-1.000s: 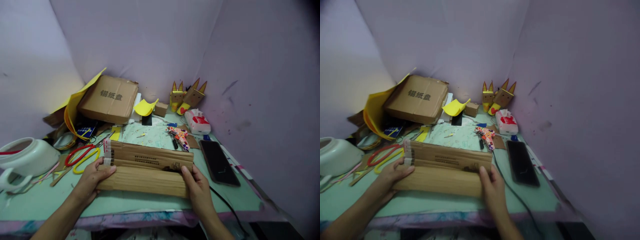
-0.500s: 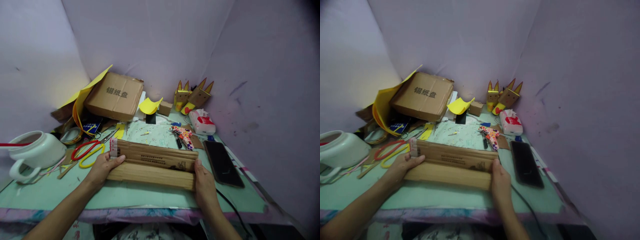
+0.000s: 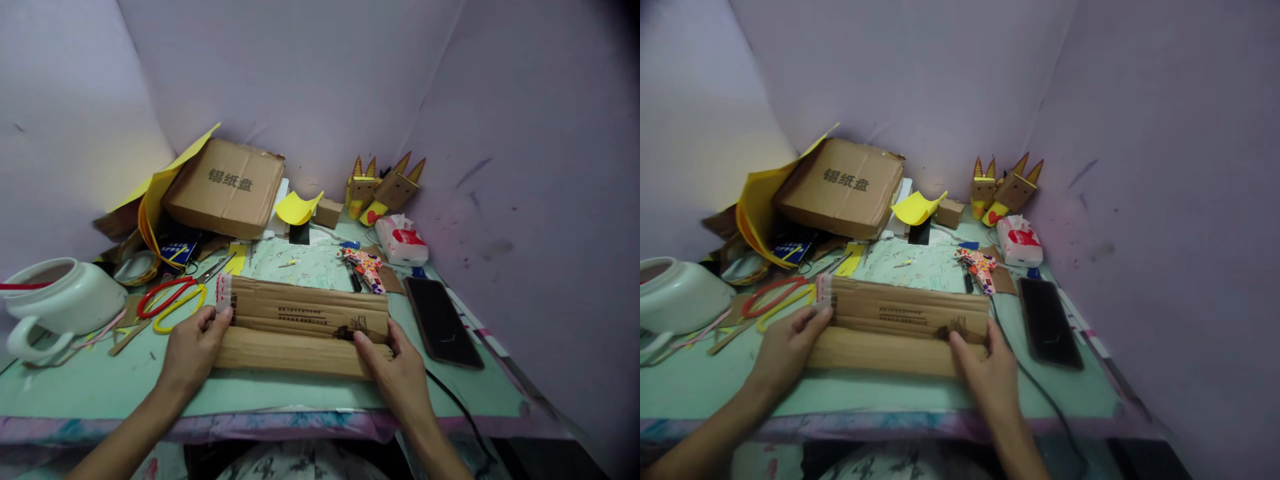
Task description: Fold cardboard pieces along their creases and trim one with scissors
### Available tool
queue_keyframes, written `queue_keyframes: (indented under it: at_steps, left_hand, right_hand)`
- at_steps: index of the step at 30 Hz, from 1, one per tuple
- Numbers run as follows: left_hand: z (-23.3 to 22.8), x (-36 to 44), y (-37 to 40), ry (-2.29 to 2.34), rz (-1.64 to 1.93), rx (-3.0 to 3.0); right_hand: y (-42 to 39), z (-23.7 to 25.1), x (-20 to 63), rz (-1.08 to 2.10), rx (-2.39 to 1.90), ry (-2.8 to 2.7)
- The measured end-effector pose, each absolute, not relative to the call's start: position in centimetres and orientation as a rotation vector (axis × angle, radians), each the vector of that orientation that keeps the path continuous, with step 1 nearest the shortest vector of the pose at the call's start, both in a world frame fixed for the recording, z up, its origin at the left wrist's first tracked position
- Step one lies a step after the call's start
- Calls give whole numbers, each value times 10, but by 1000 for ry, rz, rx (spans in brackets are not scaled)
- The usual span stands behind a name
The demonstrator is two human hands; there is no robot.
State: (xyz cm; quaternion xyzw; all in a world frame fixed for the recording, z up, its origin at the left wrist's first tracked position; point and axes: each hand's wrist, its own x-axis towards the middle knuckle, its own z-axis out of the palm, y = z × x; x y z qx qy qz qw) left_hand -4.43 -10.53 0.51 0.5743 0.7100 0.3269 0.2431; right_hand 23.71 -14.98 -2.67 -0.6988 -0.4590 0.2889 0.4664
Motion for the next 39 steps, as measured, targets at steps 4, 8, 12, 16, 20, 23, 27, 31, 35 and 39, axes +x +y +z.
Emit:
queue_keyframes:
  at_steps: [4,8,12,16,20,23,27,31,35,39]
  left_hand:
    - [2,-47,-118,2204,699,1831]
    - [0,-50,-122,1871,912,2621]
    - [10,-50,-120,1379,609,2692]
    - [18,-47,-111,1273,342,2583]
    - [12,-46,-100,1251,408,2549]
    - [6,-45,-94,1225,438,2560]
    - [11,-43,-86,1271,202,2548]
    - [20,-41,-76,1392,-161,2402]
    - [21,-39,-65,1396,-205,2321]
    - [17,-35,-59,1472,-210,2293]
  right_hand:
    - [-152,-28,242,359,-1876,-1390]
    - [-157,-23,244,-155,-1660,-1740]
    - [-158,-9,246,-3,-1491,-2104]
    - [-152,1,249,89,-1488,-2238]
    - [-148,0,250,53,-1486,-2247]
    - [-146,-6,251,32,-1511,-2204]
    - [-140,-8,252,91,-1528,-2211]
    - [-134,-3,255,146,-1534,-2262]
    - [-132,-5,257,125,-1578,-2214]
    - [-131,-9,256,81,-1591,-2171]
